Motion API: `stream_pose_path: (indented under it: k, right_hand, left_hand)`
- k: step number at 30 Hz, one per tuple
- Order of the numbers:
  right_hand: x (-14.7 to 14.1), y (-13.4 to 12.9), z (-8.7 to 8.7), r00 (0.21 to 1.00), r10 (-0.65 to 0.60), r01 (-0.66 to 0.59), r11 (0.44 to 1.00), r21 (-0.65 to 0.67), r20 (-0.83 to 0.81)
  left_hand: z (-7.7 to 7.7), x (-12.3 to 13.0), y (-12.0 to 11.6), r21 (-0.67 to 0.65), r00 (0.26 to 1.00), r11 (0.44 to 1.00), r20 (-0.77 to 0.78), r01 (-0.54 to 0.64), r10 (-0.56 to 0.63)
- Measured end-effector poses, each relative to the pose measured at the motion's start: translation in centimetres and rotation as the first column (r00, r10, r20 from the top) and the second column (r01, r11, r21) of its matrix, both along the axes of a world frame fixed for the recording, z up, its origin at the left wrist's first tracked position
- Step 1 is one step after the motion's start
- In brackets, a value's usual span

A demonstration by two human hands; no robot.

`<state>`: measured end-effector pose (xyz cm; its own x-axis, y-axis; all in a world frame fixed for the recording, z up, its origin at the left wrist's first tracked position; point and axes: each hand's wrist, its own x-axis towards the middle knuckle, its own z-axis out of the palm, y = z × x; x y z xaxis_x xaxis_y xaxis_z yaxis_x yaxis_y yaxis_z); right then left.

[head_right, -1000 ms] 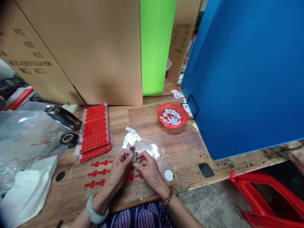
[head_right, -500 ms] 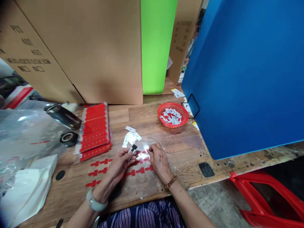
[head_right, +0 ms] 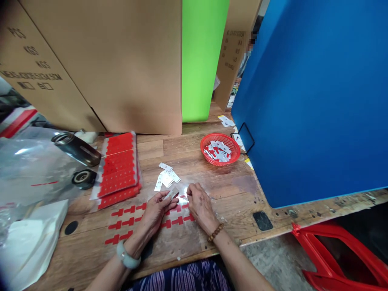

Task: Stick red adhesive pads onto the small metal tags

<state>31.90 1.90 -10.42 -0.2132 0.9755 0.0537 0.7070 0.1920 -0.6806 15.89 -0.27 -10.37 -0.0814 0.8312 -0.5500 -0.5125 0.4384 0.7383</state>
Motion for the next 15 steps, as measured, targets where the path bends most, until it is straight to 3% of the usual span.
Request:
stream_pose_path:
  k: [4,15]
  right_hand:
    - [-0.20,-0.76,0.09,0.999,-0.002,0.004,0.998,0.056,-0.047]
    - [-0.91,-0.67,-0.53,0.992,-0.097,0.102,0.994,0.051,-0.079]
  left_hand:
    - [-0.35,-0.13,-0.04,-0.008,1.000,1.000,0.010,-0.015,0.015]
    - [-0.69,-0.16,0.04,-0.025,0.998,0.999,0.045,-0.037,0.038]
